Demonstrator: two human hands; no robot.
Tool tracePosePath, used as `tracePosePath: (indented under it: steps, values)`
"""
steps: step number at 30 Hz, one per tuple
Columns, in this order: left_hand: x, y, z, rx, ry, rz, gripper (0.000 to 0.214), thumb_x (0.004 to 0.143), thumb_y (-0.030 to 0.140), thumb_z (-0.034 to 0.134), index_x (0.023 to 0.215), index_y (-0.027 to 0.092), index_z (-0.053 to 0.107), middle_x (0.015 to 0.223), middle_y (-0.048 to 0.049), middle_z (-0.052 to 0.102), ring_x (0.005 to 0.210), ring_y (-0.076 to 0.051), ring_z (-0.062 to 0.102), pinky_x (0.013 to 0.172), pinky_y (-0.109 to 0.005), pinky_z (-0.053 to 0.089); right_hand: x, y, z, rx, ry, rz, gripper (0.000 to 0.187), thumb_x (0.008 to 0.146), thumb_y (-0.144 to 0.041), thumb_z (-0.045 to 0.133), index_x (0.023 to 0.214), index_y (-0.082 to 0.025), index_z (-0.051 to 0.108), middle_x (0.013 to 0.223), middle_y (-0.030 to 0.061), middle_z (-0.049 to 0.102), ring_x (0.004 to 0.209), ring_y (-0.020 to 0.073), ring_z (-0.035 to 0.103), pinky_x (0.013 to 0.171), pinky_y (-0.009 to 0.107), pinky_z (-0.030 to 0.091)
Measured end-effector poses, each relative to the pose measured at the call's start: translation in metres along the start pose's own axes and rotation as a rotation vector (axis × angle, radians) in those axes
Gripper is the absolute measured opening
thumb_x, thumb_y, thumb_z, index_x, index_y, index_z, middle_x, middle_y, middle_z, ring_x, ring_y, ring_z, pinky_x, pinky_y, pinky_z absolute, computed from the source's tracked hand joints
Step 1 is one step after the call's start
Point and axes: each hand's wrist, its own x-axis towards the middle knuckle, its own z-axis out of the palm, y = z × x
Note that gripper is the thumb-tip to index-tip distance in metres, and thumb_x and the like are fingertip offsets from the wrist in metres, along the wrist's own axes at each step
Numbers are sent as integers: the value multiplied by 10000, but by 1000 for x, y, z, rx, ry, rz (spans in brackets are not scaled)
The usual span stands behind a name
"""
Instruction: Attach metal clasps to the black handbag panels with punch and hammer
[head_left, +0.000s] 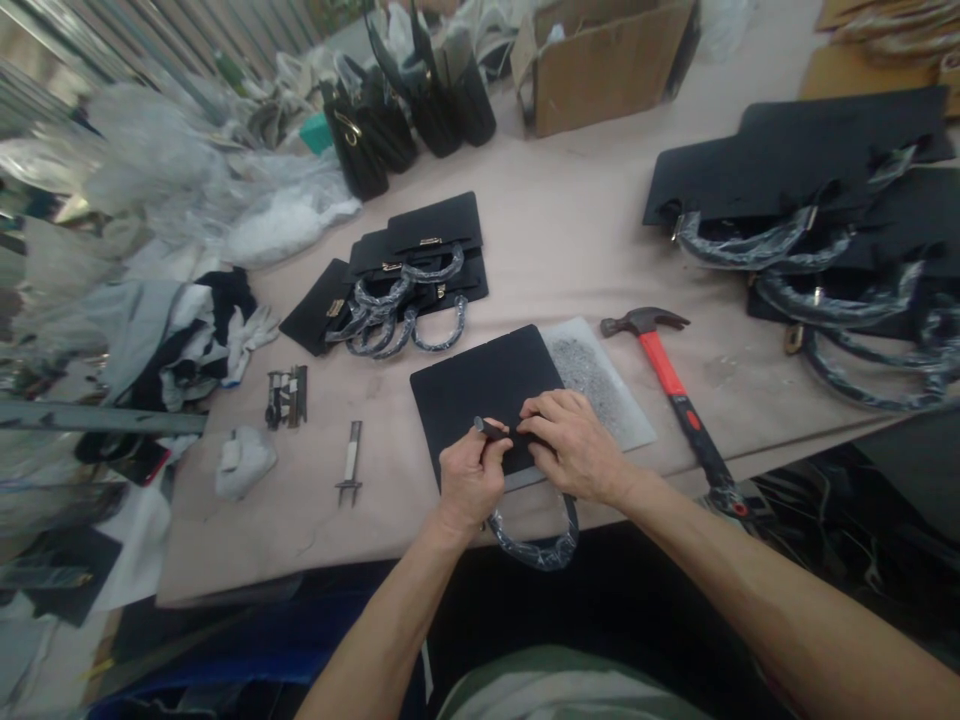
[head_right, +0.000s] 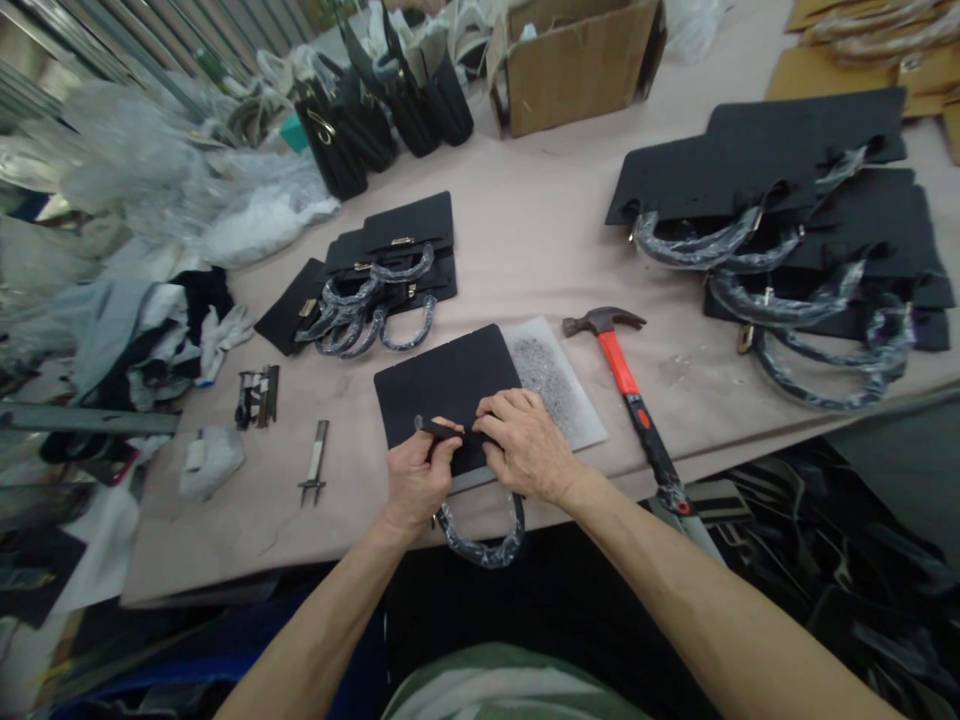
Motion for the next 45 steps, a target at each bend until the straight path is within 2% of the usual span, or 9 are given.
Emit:
tracePosePath:
  steps: [7,11,13,17,22,28,34,38,45]
  values:
    - [-1,-5,0,-46,32,-27,93,910,196,607,945,189,692,878,-27,789,781,-159,759,772,-244,600,-3,8,0,281,201,8,233,826,-171,608,1049,-210,664,1144,79,686,1113,259,599,993,465,440]
    - [-1,-4,1,-35,32,13,88,902,194,609,930,187,692,873,-27,790,776,-159,759,769,-241,597,-17,27,-21,246,531,310,169,851,-216,567,990,-228,662,1043,68,706,1009,240,645,912,419,509]
    - [-1,-4,2,-31,45,19,85,897,185,617,935,186,692,862,-24,788,759,-154,756,754,-233,591,-31,43,-37,84,583,485,161,840,-245,560,959,-225,667,997,81,704,935,251,641,861,420,513]
    - [-1,-5,1,-48,36,19,76,898,187,620,932,191,687,856,-22,785,744,-151,750,735,-228,581,-64,72,-57,-219,443,636,200,821,-281,532,925,-189,676,920,140,681,871,295,605,827,455,489]
    - [-1,-8,-2,-74,-26,49,88,907,207,606,945,191,684,866,-27,780,743,-151,743,731,-233,574,-84,73,-47,-389,349,580,285,847,-295,508,1018,-142,676,976,159,656,941,308,582,869,448,467]
    - [5,-8,-2,-167,-26,-111,86,887,206,607,928,197,682,867,-23,783,788,-161,750,783,-251,580,-64,22,-48,-492,358,465,301,891,-252,531,1114,-153,707,1254,171,618,1114,340,544,940,489,409]
    - [12,-9,-4,-291,-86,-274,87,866,227,627,920,193,686,845,-22,777,765,-166,732,738,-256,572,-29,-32,-31,-250,-60,22,276,945,-214,529,1101,-273,748,1347,94,569,1297,308,436,1127,551,232]
    - [13,-12,-4,-326,-101,-301,92,865,239,627,910,191,690,842,-21,767,753,-164,716,728,-257,563,-20,-36,-14,-283,-184,55,342,967,-235,497,1218,-311,717,1397,105,532,1310,322,408,1132,605,179]
    - [14,-11,-5,-308,-101,-308,95,864,236,624,910,194,697,827,-11,760,728,-152,700,699,-242,537,-15,-27,-8,-246,-198,100,373,956,-231,487,1228,-349,712,1392,85,531,1312,309,396,1120,586,207]
